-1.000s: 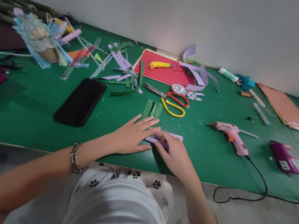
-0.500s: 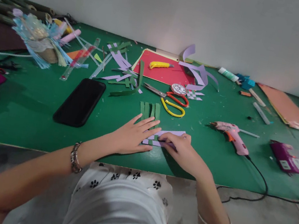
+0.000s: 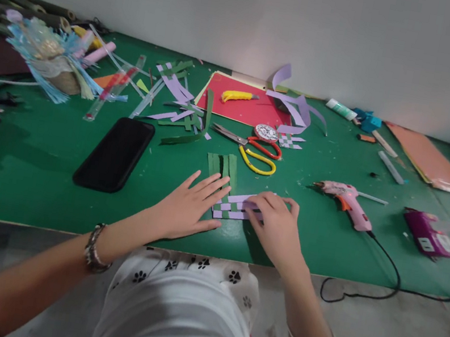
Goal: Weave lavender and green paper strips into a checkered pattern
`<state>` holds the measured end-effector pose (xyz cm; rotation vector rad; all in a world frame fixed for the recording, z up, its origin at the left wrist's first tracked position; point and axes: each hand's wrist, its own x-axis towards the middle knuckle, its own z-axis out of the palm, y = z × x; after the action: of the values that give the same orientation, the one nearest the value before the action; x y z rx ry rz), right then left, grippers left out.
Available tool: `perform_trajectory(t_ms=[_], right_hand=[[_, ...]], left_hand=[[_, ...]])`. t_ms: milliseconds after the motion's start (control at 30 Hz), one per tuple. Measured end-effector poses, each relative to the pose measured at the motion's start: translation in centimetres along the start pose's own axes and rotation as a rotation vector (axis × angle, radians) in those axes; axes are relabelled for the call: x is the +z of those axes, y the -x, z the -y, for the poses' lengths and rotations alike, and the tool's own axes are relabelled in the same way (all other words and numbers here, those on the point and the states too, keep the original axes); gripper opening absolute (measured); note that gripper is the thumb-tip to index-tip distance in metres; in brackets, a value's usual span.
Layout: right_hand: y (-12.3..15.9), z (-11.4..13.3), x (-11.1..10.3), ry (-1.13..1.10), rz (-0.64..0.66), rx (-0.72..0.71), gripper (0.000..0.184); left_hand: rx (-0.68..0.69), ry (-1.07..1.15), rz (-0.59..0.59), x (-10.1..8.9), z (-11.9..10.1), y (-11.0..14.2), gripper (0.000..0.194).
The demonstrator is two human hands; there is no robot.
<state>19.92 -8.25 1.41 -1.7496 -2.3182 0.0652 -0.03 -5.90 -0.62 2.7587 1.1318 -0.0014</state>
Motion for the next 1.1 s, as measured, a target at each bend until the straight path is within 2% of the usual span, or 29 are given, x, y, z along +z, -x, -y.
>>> perform_trajectory(t_ms=[133,267,367,500,667,767,867,1000,1100], right_hand=[[-0.2,-0.1,-0.1,-0.018,0.072,-0.033,0.011],[-0.6,-0.3,-0.4,-0.073,0.126,-0.051,0.012],[-0.8,-0.2,-0.5,-0.081,0.172,-0.014,0.010],[-1.1,0.0,-0.8,-0.076,0.246,0.053,0.009],[-1.7,-0.4,-1.8,-0.119,0.372,0.041,0.011],[-2.2,-0.5,-2.0,-0.090,0.423,0.005,0.024],[-2.6,-0.5,-1.9,-0.019,0.395,-0.042,0.031],[-3.0,-0.5,-1.9,0.094,0.326,-0.074,0.023],[-3.4,-0.4,-2.4,0.177,0.361,-0.190,0.024]], left_hand=[[0.095,0.027,-0.006,0.2,0.1,0.7,0.066],[0.220,0.056,0.052,0.2,-0.1,0.9,0.068],[0.282,0.077,0.097,0.1,-0.3,0.9,0.073],[0.286,0.094,0.112,0.1,-0.3,0.9,0.076],[0.276,0.093,0.100,0.3,-0.3,0.9,0.076],[0.275,0.101,0.084,0.4,-0.3,1.0,0.076],[0.279,0.115,0.065,0.4,-0.3,1.0,0.076],[0.266,0.110,0.074,0.4,-0.4,1.0,0.075],[0.265,0.106,0.075,0.5,-0.4,1.0,0.074]])
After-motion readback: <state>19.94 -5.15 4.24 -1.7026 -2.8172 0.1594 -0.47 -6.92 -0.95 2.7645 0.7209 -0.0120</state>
